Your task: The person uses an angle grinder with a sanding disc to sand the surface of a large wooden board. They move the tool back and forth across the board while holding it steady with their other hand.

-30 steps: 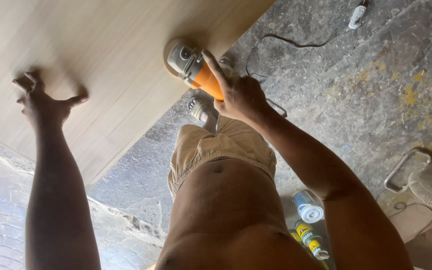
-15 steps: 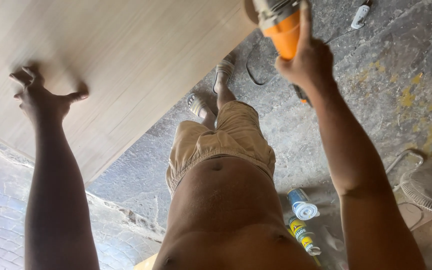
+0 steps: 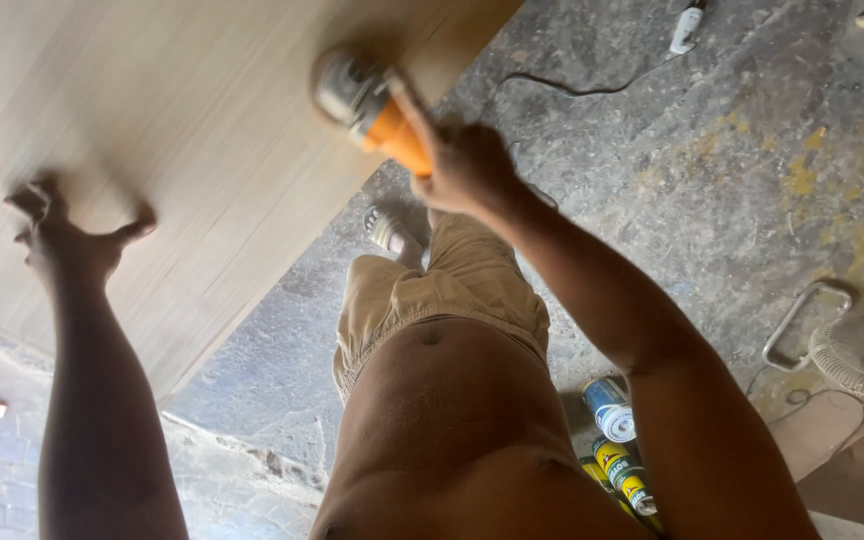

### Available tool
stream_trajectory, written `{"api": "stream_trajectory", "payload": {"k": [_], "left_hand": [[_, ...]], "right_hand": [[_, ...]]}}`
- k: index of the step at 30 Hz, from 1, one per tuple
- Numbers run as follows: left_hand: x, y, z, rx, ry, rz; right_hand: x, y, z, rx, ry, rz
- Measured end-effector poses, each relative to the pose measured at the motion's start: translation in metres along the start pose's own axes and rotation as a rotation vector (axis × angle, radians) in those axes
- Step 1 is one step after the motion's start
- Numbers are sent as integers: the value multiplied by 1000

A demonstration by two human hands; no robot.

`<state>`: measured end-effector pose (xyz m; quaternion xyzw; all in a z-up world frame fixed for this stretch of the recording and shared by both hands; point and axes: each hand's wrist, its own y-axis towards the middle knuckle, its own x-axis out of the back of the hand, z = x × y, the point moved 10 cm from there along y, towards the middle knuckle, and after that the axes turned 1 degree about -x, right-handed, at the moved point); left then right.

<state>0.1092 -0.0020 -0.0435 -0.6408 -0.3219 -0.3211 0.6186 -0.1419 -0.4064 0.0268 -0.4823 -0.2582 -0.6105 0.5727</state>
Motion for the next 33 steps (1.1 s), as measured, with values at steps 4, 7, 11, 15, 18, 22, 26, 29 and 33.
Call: {"api": "stream_trajectory", "payload": {"k": [4,7,11,15,18,22,26,29,33], "left_hand": [[0,-3,2,7,-20,-20],[0,-5,4,25,-47,-14],[6,-10,-11,133,-115,29],[3,5,-37,172,-212,-92],[-18,29,-76,116,-248,-187],[-7,45,-185,-9,-289,-293],[9,71,-276,-141,-270,-256],[10,95,-302,-82,-174,-124],[15,77,-317,-5,-108,20]], "right_hand": [[-3,-3,-12,90,-69,-44],[22,-4,-50,43,-89,5],[65,-3,-126,-18,-49,-66],[97,1,-216,-80,-55,-117],[125,0,-298,-313,143,-133],[206,17,-322,-267,350,-214],[278,66,-318,-173,557,-269],[339,121,-288,123,504,-343],[396,208,-227,345,175,-345]]}}
